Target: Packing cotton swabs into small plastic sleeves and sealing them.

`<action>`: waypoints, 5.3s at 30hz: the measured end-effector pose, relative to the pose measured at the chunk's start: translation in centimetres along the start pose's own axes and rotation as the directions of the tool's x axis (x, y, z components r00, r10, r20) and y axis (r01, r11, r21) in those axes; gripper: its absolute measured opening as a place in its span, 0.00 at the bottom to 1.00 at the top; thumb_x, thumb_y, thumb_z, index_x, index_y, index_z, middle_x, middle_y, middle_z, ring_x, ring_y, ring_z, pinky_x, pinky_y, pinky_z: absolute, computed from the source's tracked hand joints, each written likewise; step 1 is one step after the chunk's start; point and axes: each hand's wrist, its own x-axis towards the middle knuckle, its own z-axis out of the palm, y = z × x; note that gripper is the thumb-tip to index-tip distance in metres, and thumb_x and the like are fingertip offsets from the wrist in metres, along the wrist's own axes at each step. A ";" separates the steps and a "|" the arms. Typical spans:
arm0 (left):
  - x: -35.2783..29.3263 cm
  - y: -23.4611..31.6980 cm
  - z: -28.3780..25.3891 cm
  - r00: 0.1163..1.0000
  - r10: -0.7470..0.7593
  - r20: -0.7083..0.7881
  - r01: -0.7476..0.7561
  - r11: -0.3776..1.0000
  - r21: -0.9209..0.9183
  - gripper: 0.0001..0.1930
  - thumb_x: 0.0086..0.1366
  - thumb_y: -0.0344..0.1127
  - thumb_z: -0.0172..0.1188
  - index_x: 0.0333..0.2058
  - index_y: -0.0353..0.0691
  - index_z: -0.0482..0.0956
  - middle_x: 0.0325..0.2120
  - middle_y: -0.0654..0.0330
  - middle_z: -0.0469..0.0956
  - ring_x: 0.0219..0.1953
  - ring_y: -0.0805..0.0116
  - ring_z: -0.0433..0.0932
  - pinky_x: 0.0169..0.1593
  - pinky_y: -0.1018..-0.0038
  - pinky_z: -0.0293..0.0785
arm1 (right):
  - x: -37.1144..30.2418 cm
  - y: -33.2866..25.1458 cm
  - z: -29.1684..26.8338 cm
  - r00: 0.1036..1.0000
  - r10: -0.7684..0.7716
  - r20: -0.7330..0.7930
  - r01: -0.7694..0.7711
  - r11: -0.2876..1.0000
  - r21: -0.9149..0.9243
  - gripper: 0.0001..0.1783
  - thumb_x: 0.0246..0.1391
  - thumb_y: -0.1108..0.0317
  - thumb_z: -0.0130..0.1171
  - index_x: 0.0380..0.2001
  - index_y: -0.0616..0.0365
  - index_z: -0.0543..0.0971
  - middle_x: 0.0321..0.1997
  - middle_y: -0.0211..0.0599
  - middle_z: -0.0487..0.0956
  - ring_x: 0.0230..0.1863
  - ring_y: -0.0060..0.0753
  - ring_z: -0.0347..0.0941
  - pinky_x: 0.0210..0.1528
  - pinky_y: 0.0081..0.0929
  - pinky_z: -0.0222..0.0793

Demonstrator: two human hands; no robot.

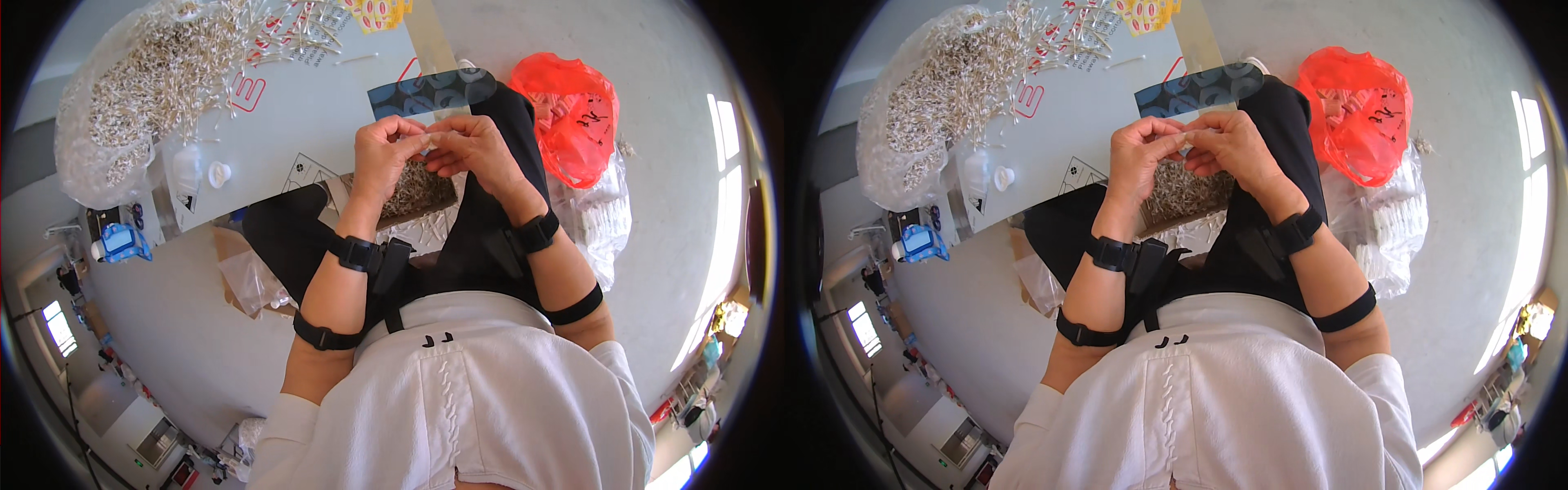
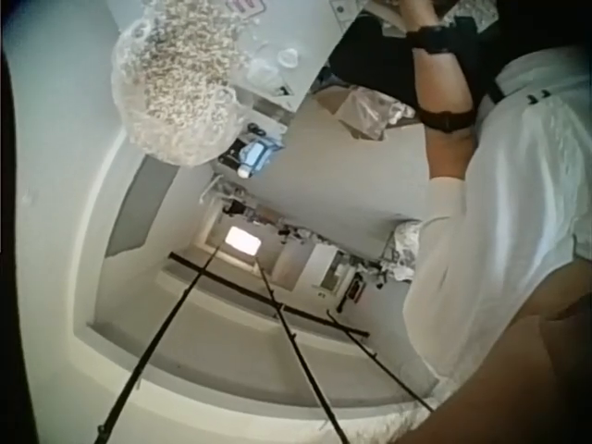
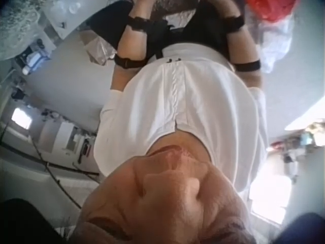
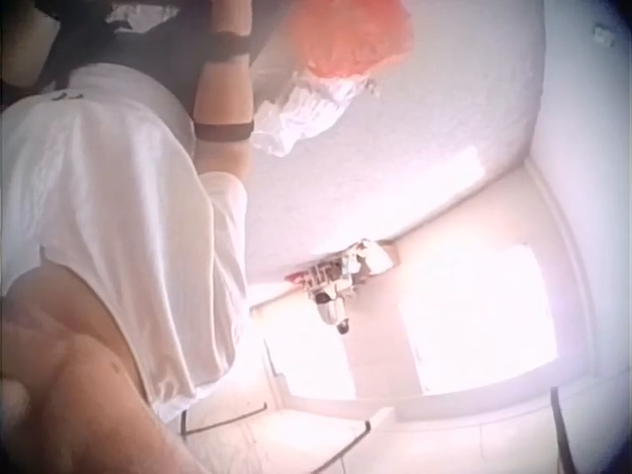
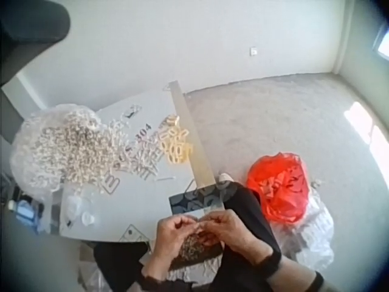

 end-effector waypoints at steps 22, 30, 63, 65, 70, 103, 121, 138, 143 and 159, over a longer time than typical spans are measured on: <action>-2.5 1.4 -5.7 0.961 0.143 -0.235 -0.141 0.990 0.026 0.08 0.64 0.33 0.60 0.36 0.33 0.81 0.32 0.58 0.82 0.36 0.73 0.79 0.38 0.75 0.76 | -4.3 -1.3 -19.7 0.458 -0.717 -0.526 0.108 0.632 -0.767 0.16 0.58 0.71 0.59 0.50 0.63 0.78 0.27 0.31 0.81 0.26 0.17 0.75 0.30 0.18 0.72; -4.5 4.2 -20.6 0.672 0.352 -0.652 -0.192 0.933 0.306 0.04 0.59 0.26 0.59 0.26 0.37 0.79 0.20 0.67 0.76 0.22 0.83 0.69 0.25 0.83 0.63 | -2.9 0.1 -16.3 0.591 -0.662 -0.461 0.156 0.654 -0.740 0.10 0.59 0.74 0.55 0.41 0.65 0.82 0.31 0.34 0.82 0.28 0.18 0.74 0.31 0.17 0.70; -6.1 3.0 -30.6 0.444 0.789 -0.425 -0.214 0.554 0.805 0.18 0.61 0.19 0.50 0.48 0.38 0.79 0.51 0.49 0.76 0.61 0.51 0.68 0.63 0.62 0.65 | 4.0 0.7 13.5 0.972 -0.148 0.183 0.229 0.777 -0.586 0.11 0.61 0.67 0.57 0.39 0.65 0.79 0.30 0.33 0.81 0.27 0.24 0.75 0.32 0.21 0.71; -6.8 3.6 -25.7 0.548 0.825 -0.139 -0.222 0.304 0.927 0.21 0.58 0.16 0.50 0.49 0.39 0.79 0.52 0.50 0.75 0.60 0.52 0.70 0.61 0.64 0.69 | 4.1 0.6 14.3 0.976 0.115 0.185 -0.130 0.989 0.075 0.22 0.65 0.55 0.53 0.48 0.66 0.76 0.40 0.39 0.82 0.36 0.31 0.78 0.39 0.26 0.75; -8.8 2.9 -16.3 0.746 0.607 0.275 -0.480 0.203 0.853 0.21 0.53 0.25 0.61 0.49 0.40 0.79 0.56 0.52 0.72 0.59 0.56 0.72 0.61 0.66 0.72 | 5.3 1.8 15.3 0.890 0.264 0.371 -0.405 0.832 0.379 0.26 0.65 0.52 0.50 0.52 0.66 0.72 0.50 0.46 0.78 0.48 0.36 0.77 0.43 0.33 0.78; -5.4 4.5 -17.9 0.995 0.016 -0.103 0.010 0.967 0.255 0.13 0.65 0.41 0.62 0.37 0.36 0.81 0.28 0.67 0.78 0.28 0.80 0.73 0.29 0.82 0.67 | 6.0 2.1 14.4 0.964 0.109 0.245 -0.214 0.862 0.460 0.13 0.62 0.75 0.52 0.48 0.66 0.77 0.47 0.50 0.80 0.48 0.41 0.79 0.49 0.38 0.78; -4.1 4.9 -22.3 0.738 0.298 -0.606 -0.167 0.950 0.263 0.08 0.57 0.26 0.64 0.22 0.34 0.75 0.18 0.72 0.69 0.23 0.85 0.62 0.27 0.83 0.59 | 11.5 4.9 15.5 0.988 0.108 0.112 -0.132 0.962 0.239 0.15 0.56 0.75 0.60 0.45 0.72 0.76 0.49 0.44 0.78 0.48 0.32 0.75 0.52 0.26 0.72; -2.5 3.6 -5.7 0.960 0.247 -0.134 -0.182 0.910 0.373 0.09 0.60 0.25 0.63 0.24 0.35 0.71 0.17 0.71 0.70 0.23 0.86 0.64 0.25 0.83 0.62 | 3.0 0.1 9.8 0.948 -0.310 -0.068 0.310 0.951 -0.023 0.07 0.56 0.71 0.63 0.29 0.65 0.79 0.25 0.24 0.77 0.29 0.10 0.69 0.31 0.13 0.65; -1.6 3.8 -1.6 0.993 0.118 0.011 -0.118 0.971 0.208 0.10 0.59 0.23 0.64 0.22 0.35 0.71 0.17 0.71 0.71 0.21 0.85 0.64 0.24 0.84 0.61 | 0.6 -0.8 5.0 0.950 -0.298 -0.096 0.290 0.953 -0.091 0.08 0.60 0.72 0.58 0.27 0.63 0.79 0.21 0.21 0.73 0.25 0.11 0.66 0.27 0.14 0.61; 5.4 2.1 7.0 0.759 0.534 0.373 -0.646 0.541 0.539 0.09 0.53 0.18 0.57 0.32 0.36 0.77 0.26 0.53 0.76 0.28 0.58 0.78 0.30 0.71 0.72 | -2.2 -0.4 -3.4 0.620 -0.766 -0.170 0.304 0.435 -0.848 0.07 0.48 0.71 0.59 0.27 0.61 0.72 0.23 0.36 0.72 0.21 0.31 0.69 0.25 0.30 0.68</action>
